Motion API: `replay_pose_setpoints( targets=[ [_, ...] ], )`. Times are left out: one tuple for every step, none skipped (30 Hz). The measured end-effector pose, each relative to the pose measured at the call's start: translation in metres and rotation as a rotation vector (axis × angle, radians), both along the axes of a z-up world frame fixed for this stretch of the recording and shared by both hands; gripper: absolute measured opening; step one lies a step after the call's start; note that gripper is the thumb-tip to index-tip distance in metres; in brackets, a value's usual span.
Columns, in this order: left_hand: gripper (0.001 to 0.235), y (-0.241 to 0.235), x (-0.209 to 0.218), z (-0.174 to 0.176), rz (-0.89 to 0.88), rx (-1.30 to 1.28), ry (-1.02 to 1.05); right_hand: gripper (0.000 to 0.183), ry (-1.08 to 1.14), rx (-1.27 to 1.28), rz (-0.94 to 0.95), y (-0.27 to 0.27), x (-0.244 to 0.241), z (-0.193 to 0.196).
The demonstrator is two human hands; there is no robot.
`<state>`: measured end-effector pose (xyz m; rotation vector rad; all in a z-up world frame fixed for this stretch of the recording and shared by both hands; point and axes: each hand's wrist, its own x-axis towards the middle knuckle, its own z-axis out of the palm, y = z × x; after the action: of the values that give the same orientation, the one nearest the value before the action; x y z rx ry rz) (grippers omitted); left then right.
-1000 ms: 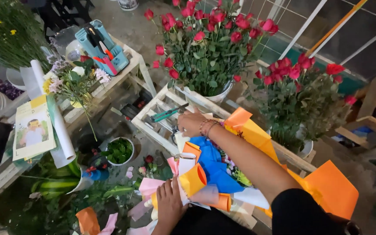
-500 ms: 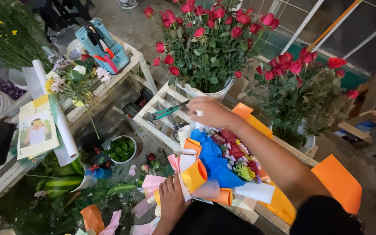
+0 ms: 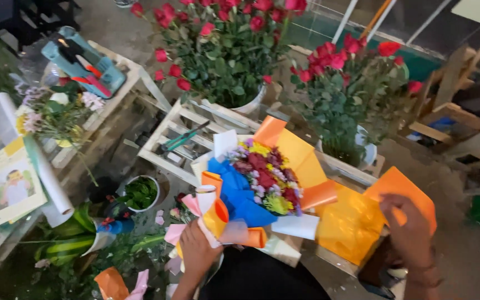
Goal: A person wraps a flower bouquet using multiple layers of colored paper, specifically focusing on folding and positioning orange paper.
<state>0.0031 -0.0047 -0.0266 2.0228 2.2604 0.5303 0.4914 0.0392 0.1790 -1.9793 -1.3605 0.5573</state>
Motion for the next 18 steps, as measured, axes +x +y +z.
replay_pose_setpoints(
  targets=[
    [0.125,-0.002,0.001,-0.003,0.000,0.015,-0.007,0.015,0.124,-0.011,-0.051,-0.016,0.010,-0.021],
    [0.125,-0.004,0.002,-0.011,0.002,0.010,-0.010,0.015,0.122,-0.015,-0.049,-0.025,0.014,-0.047],
    [0.124,-0.006,0.001,-0.020,0.016,0.013,0.029,0.013,0.223,0.009,-0.087,-0.033,0.015,-0.074],
    [0.122,-0.008,0.000,-0.029,0.029,0.015,0.068,0.014,0.324,0.032,-0.124,-0.042,0.017,-0.102],
    [0.122,-0.010,0.001,-0.029,0.029,0.008,0.066,0.014,0.321,0.026,-0.124,-0.039,0.004,-0.098],
    [0.122,-0.013,0.001,-0.029,0.020,-0.018,0.042,0.025,0.395,0.011,-0.081,-0.037,-0.009,-0.095],
    [0.121,-0.011,0.000,-0.028,0.012,-0.038,0.020,0.038,0.470,0.002,-0.035,-0.031,-0.023,-0.091],
    [0.121,-0.010,0.002,-0.028,0.013,-0.037,0.018,0.038,0.468,0.003,-0.034,-0.020,-0.031,-0.086],
    [0.121,-0.010,0.004,-0.028,0.035,-0.042,-0.002,0.045,0.442,-0.003,0.027,-0.010,-0.040,-0.081],
    [0.120,-0.011,0.005,-0.028,0.057,-0.046,-0.021,0.051,0.416,-0.009,0.089,0.000,-0.049,-0.076],
    [0.120,-0.011,0.009,-0.023,0.066,-0.050,-0.025,0.051,0.413,-0.015,0.097,0.009,-0.045,-0.081],
    [0.112,-0.010,0.012,-0.019,0.041,0.039,0.034,0.034,0.345,0.017,0.186,0.017,-0.042,-0.086],
    [0.104,-0.006,0.012,-0.014,0.016,0.134,0.096,0.027,0.278,0.055,0.275,0.029,-0.042,-0.092],
    [0.104,-0.007,0.010,-0.017,0.024,0.136,0.096,0.027,0.277,0.057,0.283,0.024,-0.037,-0.093],
    [0.105,-0.007,0.008,-0.018,0.004,0.063,0.064,0.021,0.315,0.037,0.337,0.021,-0.031,-0.093],
    [0.107,-0.007,0.005,-0.020,-0.016,-0.009,0.032,0.023,0.352,0.016,0.390,0.019,-0.027,-0.094],
    [0.107,-0.007,0.009,-0.011,-0.009,-0.012,0.033,0.023,0.354,0.013,0.396,0.011,-0.018,-0.115],
    [0.114,-0.007,0.012,-0.003,0.052,-0.126,-0.060,0.018,0.390,-0.020,0.336,0.003,-0.010,-0.137]
  ],
)
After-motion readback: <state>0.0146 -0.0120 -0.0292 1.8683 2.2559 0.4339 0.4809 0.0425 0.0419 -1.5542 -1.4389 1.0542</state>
